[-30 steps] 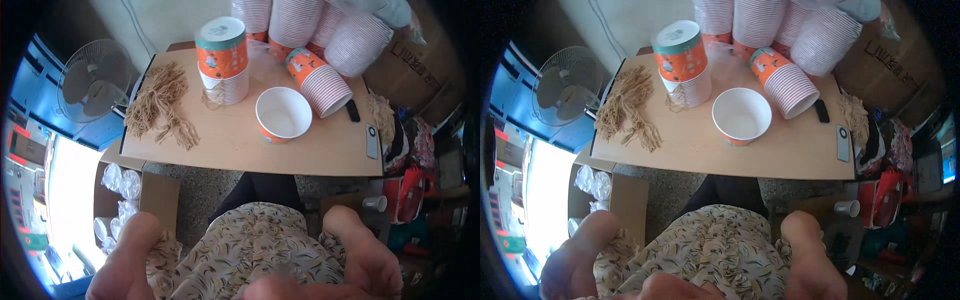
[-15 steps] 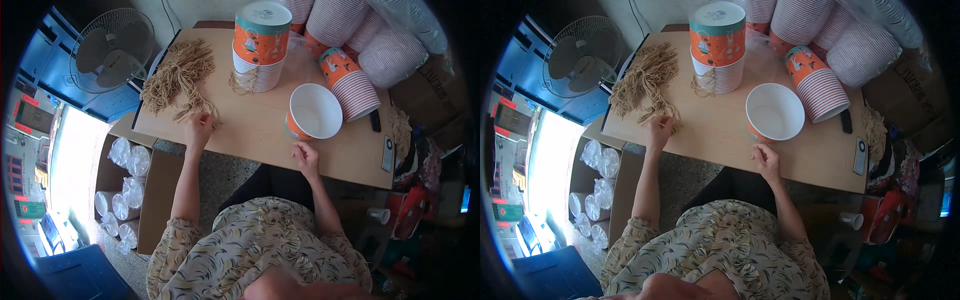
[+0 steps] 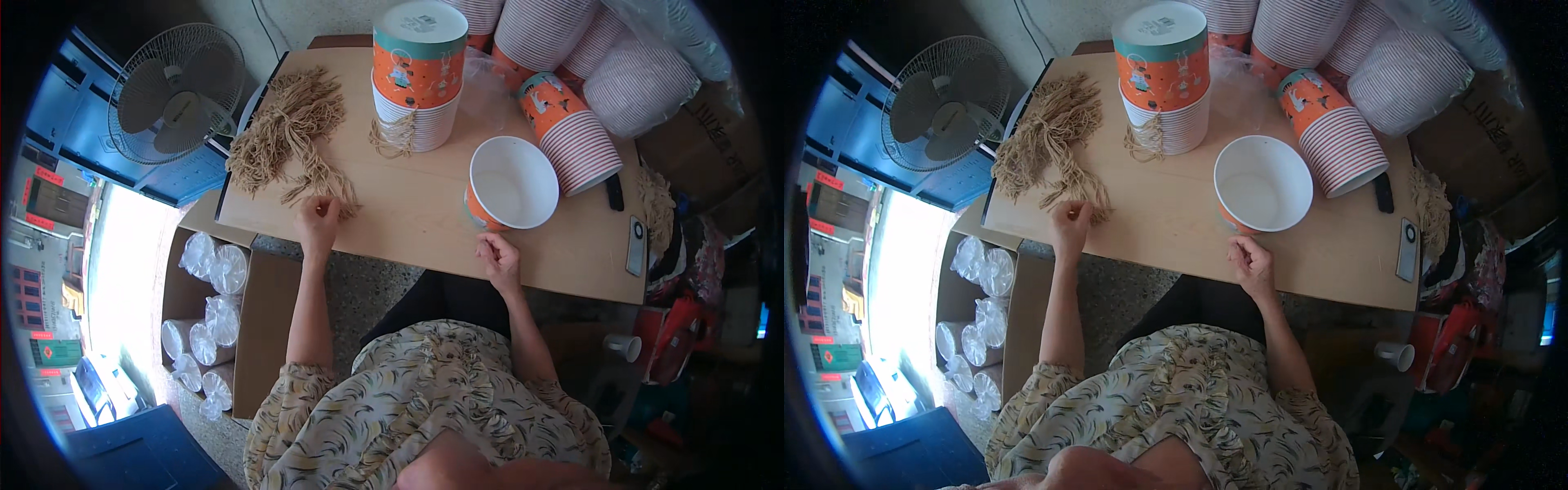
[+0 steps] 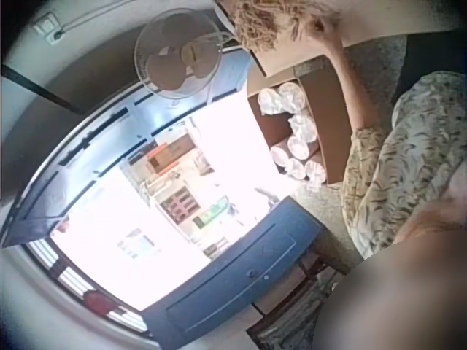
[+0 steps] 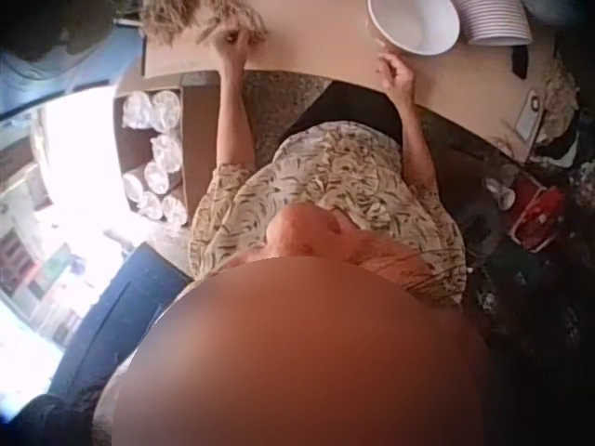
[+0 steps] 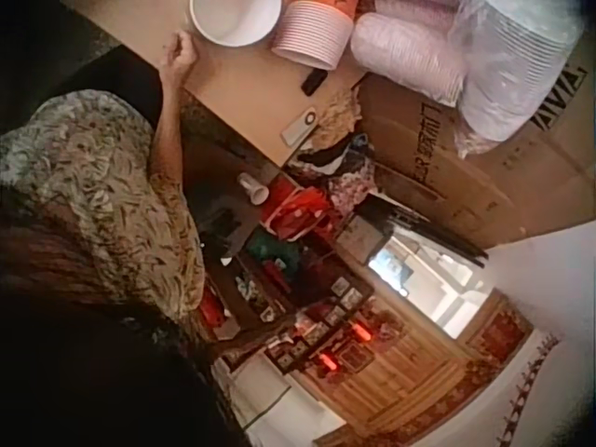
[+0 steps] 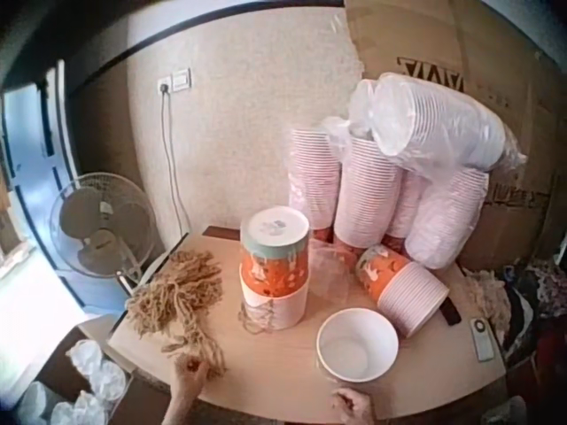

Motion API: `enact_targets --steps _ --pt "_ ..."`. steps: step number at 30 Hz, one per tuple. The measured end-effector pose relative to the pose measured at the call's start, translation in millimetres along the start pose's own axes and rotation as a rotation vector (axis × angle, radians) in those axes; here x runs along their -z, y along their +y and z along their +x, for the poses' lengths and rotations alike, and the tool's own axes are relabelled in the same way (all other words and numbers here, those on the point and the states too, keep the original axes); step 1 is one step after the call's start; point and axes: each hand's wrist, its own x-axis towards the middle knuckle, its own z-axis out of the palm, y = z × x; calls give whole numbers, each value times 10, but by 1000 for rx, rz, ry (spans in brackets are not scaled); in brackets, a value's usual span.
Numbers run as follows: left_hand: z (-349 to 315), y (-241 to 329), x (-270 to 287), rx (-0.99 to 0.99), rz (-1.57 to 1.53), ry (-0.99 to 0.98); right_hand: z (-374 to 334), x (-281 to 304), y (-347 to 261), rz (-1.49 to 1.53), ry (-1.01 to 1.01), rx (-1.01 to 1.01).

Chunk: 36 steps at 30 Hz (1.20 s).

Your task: Attaching handles made of string to paper bowls for packaging.

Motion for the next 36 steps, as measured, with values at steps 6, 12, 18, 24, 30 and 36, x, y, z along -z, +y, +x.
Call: enact_targets --steps 6,12,18,24,30,36 --pt "-877 859 -30 -223 4 -127 -14 -34 -378 -53 -34 145" --pt "-1620 1531 -116 -118 -385 -1134 89 -79 -1379 94 -416 255" --pt "-1390 1889 -44 -214 -327 -984 -239 151 -1367 78 -427 15" --pt "-1337 1819 -212 -170 -330 -1105 -415 450 -1474 55 -435 -190" --pt "-1323 1920 -389 -28 -525 -1158 -387 571 -1296 27 -363 16" --pt "-1277 1899 -405 120 -362 -1159 -507 425 -1281 311 -349 -250"
